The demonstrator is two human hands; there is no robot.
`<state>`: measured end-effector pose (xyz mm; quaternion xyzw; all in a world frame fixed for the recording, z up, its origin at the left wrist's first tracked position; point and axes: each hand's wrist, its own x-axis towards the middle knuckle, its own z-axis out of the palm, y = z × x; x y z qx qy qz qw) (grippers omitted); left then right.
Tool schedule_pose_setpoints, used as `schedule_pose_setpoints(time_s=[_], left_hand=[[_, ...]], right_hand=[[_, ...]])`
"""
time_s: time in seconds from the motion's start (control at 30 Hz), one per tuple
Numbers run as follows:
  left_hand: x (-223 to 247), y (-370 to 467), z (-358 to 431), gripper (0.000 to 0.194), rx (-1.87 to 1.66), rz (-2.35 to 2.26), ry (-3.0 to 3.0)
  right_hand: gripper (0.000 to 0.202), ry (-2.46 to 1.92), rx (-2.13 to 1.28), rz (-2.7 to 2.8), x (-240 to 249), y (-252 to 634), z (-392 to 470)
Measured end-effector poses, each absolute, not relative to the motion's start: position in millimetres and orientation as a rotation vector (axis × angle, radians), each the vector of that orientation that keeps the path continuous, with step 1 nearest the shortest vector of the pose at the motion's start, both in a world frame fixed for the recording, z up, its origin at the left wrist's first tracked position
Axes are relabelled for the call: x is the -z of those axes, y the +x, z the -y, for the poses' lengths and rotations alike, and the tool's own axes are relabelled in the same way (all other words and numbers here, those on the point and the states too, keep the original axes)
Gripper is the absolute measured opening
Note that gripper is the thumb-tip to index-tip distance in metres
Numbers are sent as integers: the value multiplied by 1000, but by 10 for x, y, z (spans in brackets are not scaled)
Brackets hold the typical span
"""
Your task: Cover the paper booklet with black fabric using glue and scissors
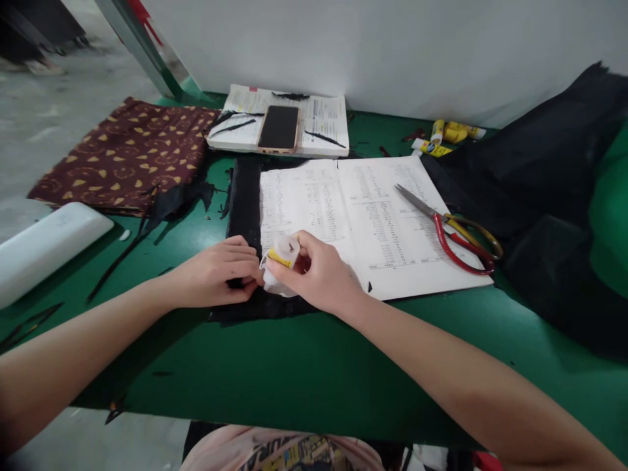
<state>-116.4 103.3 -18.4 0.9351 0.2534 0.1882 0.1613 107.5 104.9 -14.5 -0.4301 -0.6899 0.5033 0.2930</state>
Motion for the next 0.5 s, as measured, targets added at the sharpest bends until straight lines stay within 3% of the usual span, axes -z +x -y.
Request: schedule_pose_setpoints(time_s=[0.23,0.37,0.5], left_hand=[[182,-1180,-1033,13,-554,-722,2655],[165,-1188,-1045,13,-519,-697,2639],[165,-1189,-1047,11,-541,-685,2653]], right_hand=[[28,-966,-1684,1818,113,1104,-1074],[39,-1035,-1579,1906,78,1102,-1079],[34,-1121,-1464,2004,82,1077,-1039]])
